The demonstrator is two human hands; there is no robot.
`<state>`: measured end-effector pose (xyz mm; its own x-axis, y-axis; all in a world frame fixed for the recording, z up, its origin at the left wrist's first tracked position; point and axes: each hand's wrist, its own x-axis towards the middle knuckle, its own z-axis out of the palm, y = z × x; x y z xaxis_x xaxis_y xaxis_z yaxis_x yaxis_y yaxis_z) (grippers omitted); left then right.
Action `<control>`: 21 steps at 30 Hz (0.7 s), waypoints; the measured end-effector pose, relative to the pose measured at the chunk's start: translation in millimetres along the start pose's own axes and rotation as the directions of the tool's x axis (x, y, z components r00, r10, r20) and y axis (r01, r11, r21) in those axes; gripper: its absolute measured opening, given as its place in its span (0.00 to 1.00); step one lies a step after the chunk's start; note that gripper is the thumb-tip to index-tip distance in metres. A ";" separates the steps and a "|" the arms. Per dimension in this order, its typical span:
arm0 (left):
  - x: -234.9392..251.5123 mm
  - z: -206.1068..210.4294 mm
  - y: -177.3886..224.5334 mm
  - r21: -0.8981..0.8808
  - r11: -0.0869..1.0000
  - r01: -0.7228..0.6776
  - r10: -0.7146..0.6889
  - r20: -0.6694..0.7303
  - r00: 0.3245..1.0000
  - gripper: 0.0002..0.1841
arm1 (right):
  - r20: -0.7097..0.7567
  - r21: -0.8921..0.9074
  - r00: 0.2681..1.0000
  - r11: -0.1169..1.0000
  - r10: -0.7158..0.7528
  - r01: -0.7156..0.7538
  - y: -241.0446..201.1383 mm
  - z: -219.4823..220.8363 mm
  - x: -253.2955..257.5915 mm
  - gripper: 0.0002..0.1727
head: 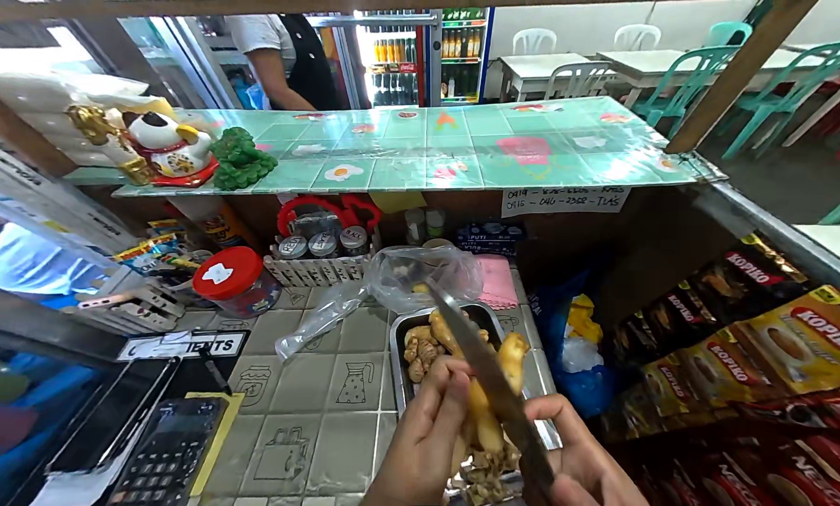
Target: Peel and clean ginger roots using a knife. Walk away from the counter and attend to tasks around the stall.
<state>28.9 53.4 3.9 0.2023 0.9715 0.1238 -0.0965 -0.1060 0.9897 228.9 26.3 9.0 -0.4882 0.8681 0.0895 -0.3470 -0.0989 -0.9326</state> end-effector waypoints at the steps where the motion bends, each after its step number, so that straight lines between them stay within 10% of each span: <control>1: -1.1 -3.7 1.1 -0.028 0.998 0.049 -0.047 0.074 0.996 0.25 | -0.003 0.026 1.000 1.000 0.013 -0.013 -0.3 -4.2 1.1 0.25; 5: -5.0 -16.9 1.9 -0.055 0.987 0.151 -0.139 0.183 0.973 0.40 | 0.010 0.141 0.994 0.984 0.107 -0.108 -4.6 -19.1 3.4 0.19; 10: -5.3 -26.3 -4.1 -0.023 0.962 0.273 -0.274 -0.013 0.962 0.26 | -0.046 0.151 0.995 0.986 0.085 -0.077 -12.8 -25.3 4.9 0.26; 14: -9.5 -47.9 2.2 -0.120 0.936 0.332 -0.302 0.211 0.930 0.20 | -0.010 0.231 0.991 0.965 0.131 -0.125 -6.4 -41.7 6.4 0.39; 21: -11.6 -64.1 1.0 -0.468 0.744 0.477 -0.311 0.389 0.867 0.27 | 0.192 0.458 0.954 0.839 0.229 -0.294 17.9 -57.3 4.9 0.25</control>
<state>-36.1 55.7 -1.2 0.5842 0.7930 -0.1727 -0.4317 0.4839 0.7613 266.2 56.6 -27.3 -0.6988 0.7126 -0.0615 -0.5147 -0.5607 -0.6486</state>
